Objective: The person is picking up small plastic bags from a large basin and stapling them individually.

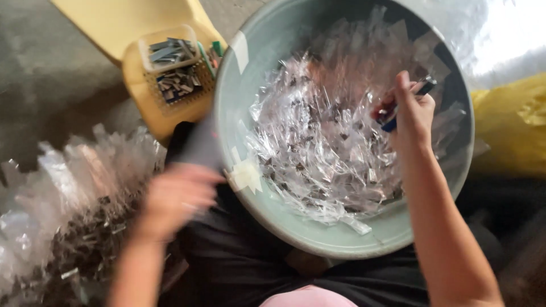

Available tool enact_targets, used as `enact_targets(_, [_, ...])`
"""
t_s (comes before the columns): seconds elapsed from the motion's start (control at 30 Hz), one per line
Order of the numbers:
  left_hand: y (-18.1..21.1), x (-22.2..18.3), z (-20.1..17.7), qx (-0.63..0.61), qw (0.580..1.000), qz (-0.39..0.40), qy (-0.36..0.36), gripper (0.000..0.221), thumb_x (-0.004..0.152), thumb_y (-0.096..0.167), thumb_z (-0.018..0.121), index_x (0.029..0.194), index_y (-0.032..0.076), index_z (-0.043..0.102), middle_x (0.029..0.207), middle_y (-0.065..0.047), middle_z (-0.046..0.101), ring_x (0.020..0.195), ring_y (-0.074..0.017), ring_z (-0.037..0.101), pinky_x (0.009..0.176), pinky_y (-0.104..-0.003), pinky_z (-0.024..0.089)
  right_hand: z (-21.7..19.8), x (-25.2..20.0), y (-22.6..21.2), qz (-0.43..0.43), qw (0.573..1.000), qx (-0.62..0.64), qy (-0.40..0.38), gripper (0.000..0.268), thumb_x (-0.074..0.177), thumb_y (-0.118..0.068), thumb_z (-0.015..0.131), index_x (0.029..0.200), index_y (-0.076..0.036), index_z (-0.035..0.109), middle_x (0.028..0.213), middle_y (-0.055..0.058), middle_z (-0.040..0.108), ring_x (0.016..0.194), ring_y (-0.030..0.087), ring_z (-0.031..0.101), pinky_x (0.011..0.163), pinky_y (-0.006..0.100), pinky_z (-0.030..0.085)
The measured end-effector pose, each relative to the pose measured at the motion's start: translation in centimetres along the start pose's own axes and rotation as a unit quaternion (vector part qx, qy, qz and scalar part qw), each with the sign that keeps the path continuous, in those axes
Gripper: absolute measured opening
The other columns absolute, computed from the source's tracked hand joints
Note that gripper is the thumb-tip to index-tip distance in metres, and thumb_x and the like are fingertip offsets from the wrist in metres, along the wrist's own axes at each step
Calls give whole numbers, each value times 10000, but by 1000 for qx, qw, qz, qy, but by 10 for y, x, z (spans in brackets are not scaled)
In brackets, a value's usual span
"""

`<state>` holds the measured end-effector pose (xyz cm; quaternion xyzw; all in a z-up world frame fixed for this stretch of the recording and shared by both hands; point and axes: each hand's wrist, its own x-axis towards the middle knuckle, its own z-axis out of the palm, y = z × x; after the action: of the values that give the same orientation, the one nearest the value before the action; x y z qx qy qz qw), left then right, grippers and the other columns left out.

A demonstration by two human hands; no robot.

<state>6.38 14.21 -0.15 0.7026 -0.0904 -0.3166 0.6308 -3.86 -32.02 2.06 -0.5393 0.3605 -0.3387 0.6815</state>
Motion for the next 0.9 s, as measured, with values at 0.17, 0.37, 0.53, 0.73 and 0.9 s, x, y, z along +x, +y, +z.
enact_targets(0.17, [-185,6,-320,237,883,36,404,317,1034,108,560,1289,87,747,1137,-77,741,860,-220,665,689,-354,545,-70,-33,61,-92,927,-302,-202,81,962,-67,742,918,-58,675,810,59,650,645,138,628,575,274,526])
enact_targets(0.37, [-270,-3,-341,502,721,-346,330,604,1067,347,585,1467,-81,438,1351,-421,556,1164,-640,544,893,-698,455,-68,-85,96,-159,671,-595,-413,704,762,184,536,1277,-264,705,1361,84,560,919,210,629,438,312,496])
enact_targets(0.53, [-258,11,-301,546,676,-349,352,748,902,409,652,1416,-96,451,1293,-440,578,1146,-688,563,912,-772,345,-72,-77,119,-216,582,-629,-468,87,856,-74,711,871,-140,657,1190,104,469,953,336,573,391,511,442])
enact_targets(0.73, [-88,117,-182,412,807,230,355,571,979,-173,687,1452,-195,367,1363,-429,446,1267,-548,480,1105,-542,386,-51,-84,39,-215,790,-424,-388,460,657,222,590,948,-97,750,1025,47,697,930,206,707,800,300,616])
enact_targets(0.9, [42,199,64,245,870,427,27,126,1004,23,632,1059,-23,736,1352,-244,612,1333,-387,546,1242,-512,339,-84,-90,-29,-76,937,-293,-174,81,947,-43,745,1026,-27,733,998,34,728,924,78,637,829,191,514])
